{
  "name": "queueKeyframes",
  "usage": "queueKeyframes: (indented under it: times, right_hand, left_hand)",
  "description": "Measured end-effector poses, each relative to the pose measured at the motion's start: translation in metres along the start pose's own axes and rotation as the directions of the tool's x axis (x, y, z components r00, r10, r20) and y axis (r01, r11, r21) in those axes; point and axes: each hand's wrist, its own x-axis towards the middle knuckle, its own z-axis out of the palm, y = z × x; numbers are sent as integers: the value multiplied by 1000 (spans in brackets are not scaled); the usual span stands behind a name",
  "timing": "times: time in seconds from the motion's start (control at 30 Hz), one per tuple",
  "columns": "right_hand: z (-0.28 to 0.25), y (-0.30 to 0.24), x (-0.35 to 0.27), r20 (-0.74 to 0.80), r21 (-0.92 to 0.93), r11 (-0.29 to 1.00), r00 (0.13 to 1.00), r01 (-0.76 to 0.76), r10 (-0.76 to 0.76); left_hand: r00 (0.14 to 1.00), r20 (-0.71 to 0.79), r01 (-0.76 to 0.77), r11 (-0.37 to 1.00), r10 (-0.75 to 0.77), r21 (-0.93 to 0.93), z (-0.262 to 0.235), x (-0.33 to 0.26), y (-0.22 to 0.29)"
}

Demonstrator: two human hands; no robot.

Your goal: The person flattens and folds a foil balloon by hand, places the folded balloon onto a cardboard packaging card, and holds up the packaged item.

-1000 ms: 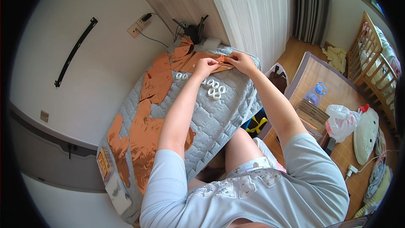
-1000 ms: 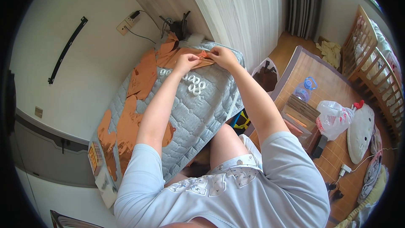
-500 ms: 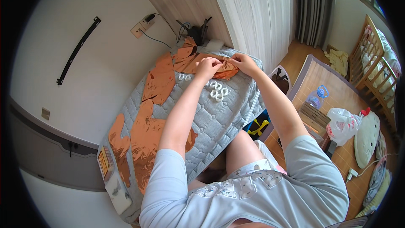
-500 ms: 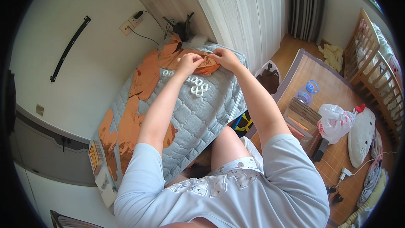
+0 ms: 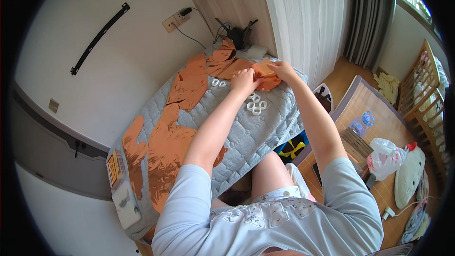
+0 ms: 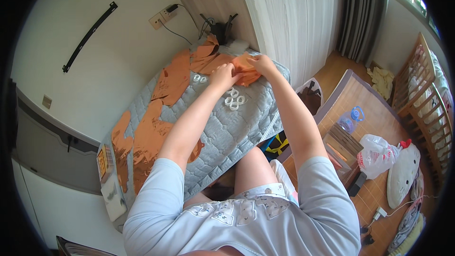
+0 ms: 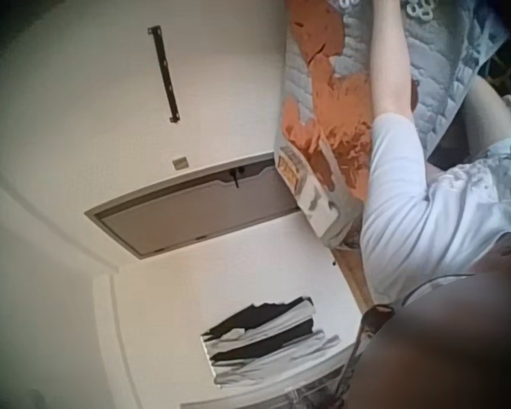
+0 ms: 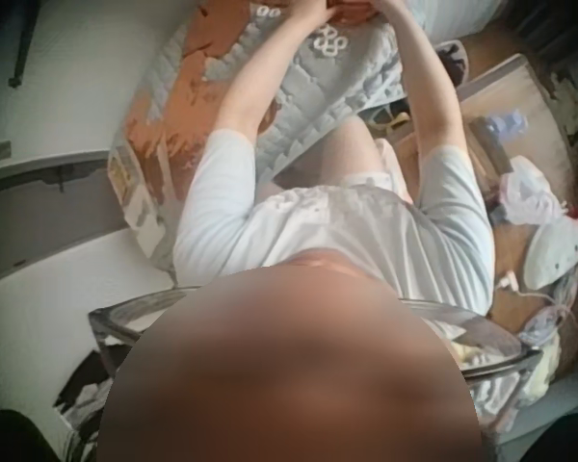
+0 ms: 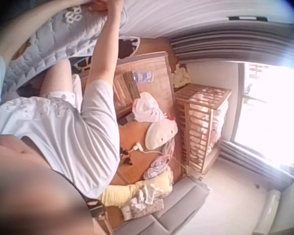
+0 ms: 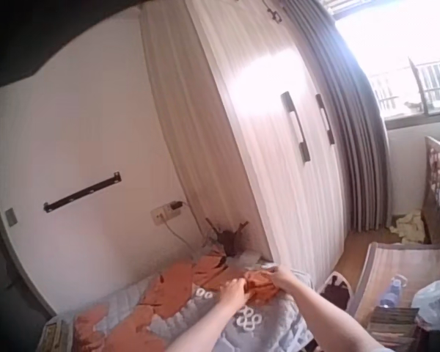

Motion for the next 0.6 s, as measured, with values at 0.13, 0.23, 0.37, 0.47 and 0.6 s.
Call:
queueKeyframes:
  times: [0.13,0.23,0.37,0.47,0.6]
  right_hand:
    - [-18,-29,16,-130,-99,968,962,229,-240]
    - [-26,-92,22,-221,-82,953,927,291,-302]
    - [-58,-146,26,-453,-47,842,740,537,-497]
    - [-109,-207,22,-559,-161,829,643,536,-524]
    - [-240,-255,24,-211,-319,748,726,582,-654]
  left_hand:
    - [991,-10,136,987,-136,80,3,4,4]
    - [974,83,211,977,-213,28,1,2,-20]
    - [940,255,241,970,-225,-32,-8,12,-12]
    - [907,347,259,966,-239,-12,-16,13,-16]
    - [960,223,178,984,-169,-20,-8,23,1]
